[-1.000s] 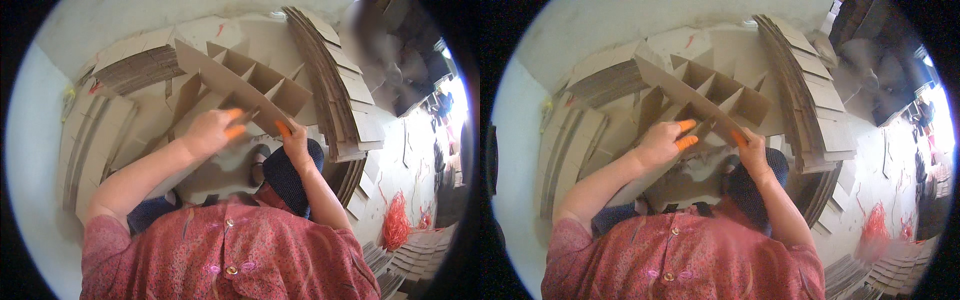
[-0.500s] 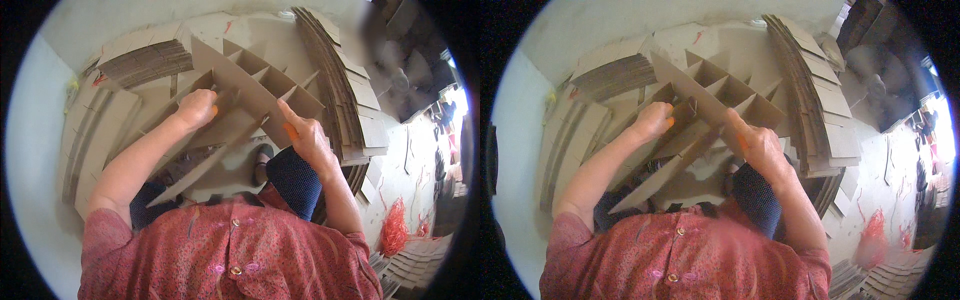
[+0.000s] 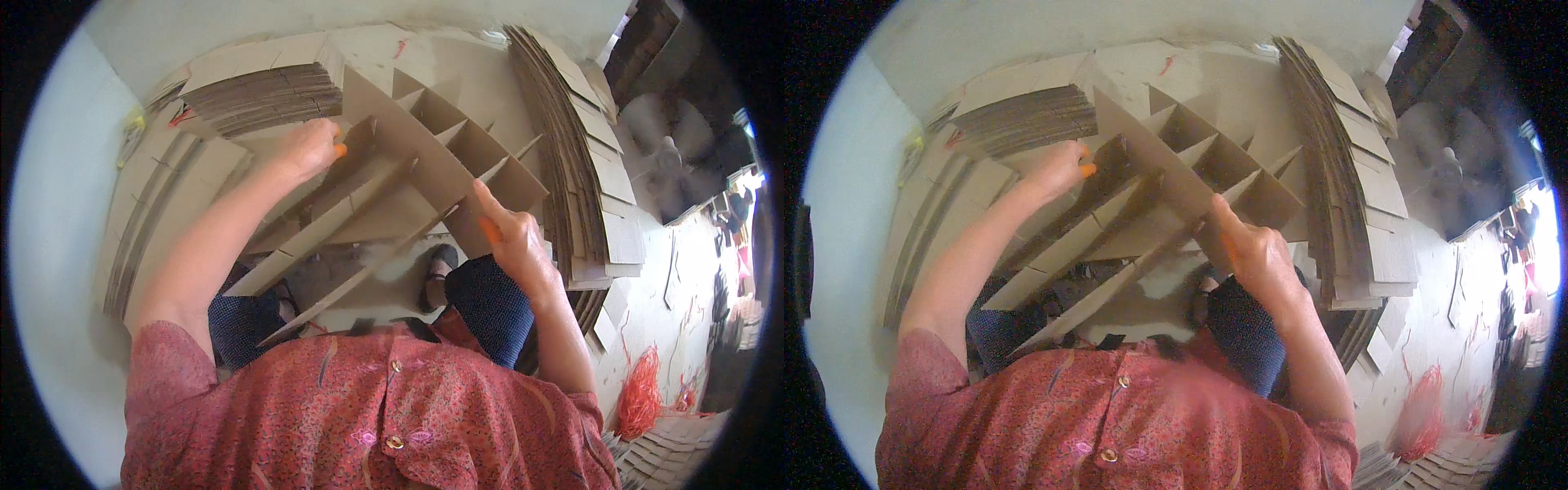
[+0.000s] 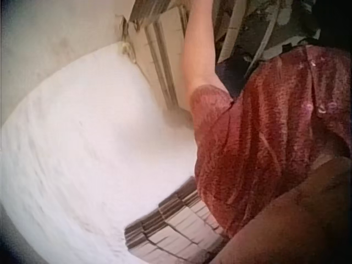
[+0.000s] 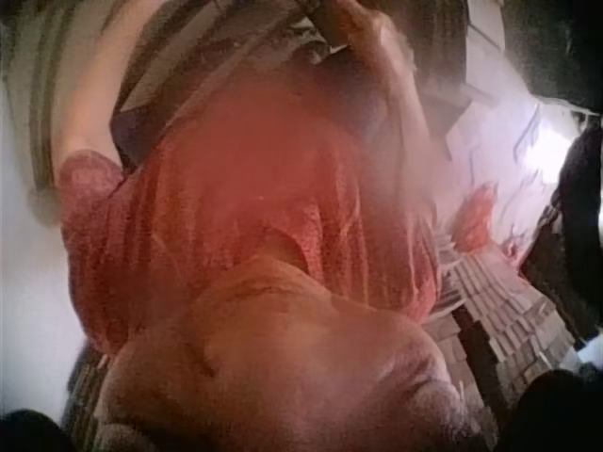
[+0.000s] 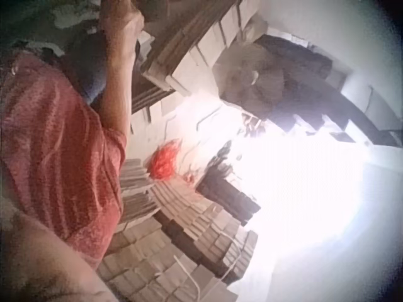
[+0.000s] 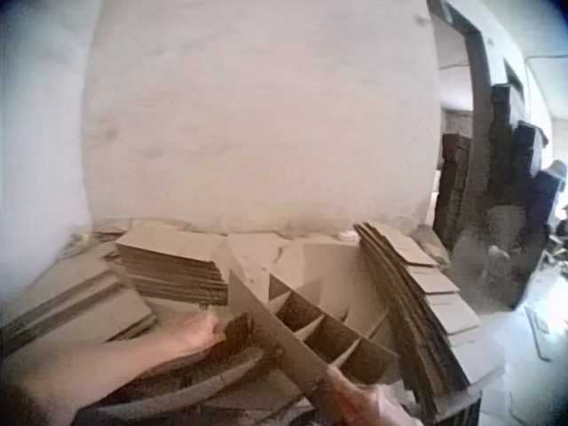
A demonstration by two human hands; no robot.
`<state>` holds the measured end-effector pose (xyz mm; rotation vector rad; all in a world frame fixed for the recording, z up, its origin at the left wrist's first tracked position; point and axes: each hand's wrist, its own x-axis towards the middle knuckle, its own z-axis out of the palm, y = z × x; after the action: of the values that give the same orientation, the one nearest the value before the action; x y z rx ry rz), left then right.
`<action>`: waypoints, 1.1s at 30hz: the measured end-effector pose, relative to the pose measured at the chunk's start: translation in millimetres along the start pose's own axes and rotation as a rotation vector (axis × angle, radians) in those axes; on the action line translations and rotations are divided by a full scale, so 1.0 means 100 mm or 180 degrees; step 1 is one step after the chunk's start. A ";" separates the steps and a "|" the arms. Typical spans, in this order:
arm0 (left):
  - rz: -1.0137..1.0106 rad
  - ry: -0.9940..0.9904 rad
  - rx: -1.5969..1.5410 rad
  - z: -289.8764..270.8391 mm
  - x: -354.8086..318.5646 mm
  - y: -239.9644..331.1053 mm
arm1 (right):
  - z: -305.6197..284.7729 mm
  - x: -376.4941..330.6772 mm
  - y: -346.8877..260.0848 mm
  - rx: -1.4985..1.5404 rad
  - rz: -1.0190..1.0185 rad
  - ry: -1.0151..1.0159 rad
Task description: The person sits on the floor and repeatedly folds pre-cut cardboard sheets into compartmentalized dividers. Each piece is folded along scored lines and then placed into a growing stack beside them.
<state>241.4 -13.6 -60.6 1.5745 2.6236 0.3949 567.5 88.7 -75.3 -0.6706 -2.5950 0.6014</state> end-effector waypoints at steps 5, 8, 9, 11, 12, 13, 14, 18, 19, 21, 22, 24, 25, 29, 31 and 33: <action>-0.0031 -0.0339 0.0056 0.02 0.11 -0.13 | -0.08 0.04 -0.10 -0.0093 0.0127 -0.0237; 0.0538 -0.0312 -0.0611 0.11 0.10 -0.15 | 0.05 0.12 -0.10 -0.0354 -0.0010 -0.0331; 0.0092 -0.0611 -0.0453 0.05 0.14 -0.14 | 0.09 0.15 -0.04 -0.0279 -0.0134 -0.0149; 0.0048 0.0074 -0.0693 -0.04 0.18 -0.20 | 0.03 0.25 -0.13 -0.0265 0.0030 -0.0057; 0.0035 0.0410 -0.0809 -0.09 0.19 -0.22 | 0.07 0.30 -0.10 -0.0243 -0.0061 -0.0047; -0.0056 0.0480 -0.0265 -0.19 0.23 -0.28 | 0.13 0.34 -0.02 -0.0223 -0.0145 -0.0036; 0.0052 0.0774 -0.0027 -0.23 0.29 -0.40 | 0.21 0.38 0.08 -0.0207 -0.0229 -0.0018; 0.0215 0.1332 0.0642 -0.32 0.64 -0.77 | 0.32 0.48 0.22 -0.0559 -0.0422 0.0118; 0.0355 0.1648 0.0846 -0.27 0.77 -0.91 | 0.32 0.54 0.24 -0.0686 -0.0374 0.0195; 0.0442 0.1893 0.1077 -0.20 0.98 -1.03 | 0.31 0.61 0.33 -0.0655 -0.0343 0.0215; 0.0357 0.1556 0.1039 -0.20 1.07 -1.06 | 0.31 0.62 0.36 -0.0648 -0.0316 0.0230; 0.0160 0.0886 0.0981 -0.25 1.22 -1.12 | 0.32 0.65 0.38 -0.0639 -0.0208 0.0139; 0.0114 0.0833 0.0932 -0.30 1.29 -1.16 | 0.32 0.66 0.39 -0.0564 -0.0209 0.0140; -0.0004 0.0762 0.0064 -0.54 1.41 -1.28 | 0.26 0.61 0.20 -0.0491 0.0000 0.0628; -0.0236 0.0691 -0.0292 -0.67 1.43 -1.27 | 0.25 0.63 0.12 -0.0137 -0.0309 0.1243; -0.0230 0.0543 -0.0402 -0.74 1.36 -1.21 | 0.25 0.66 0.01 0.0414 -0.0404 0.1665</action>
<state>59.4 37.2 -8.1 1.4637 2.7067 0.7046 502.3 116.6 -79.4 -0.5302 -2.0750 0.4731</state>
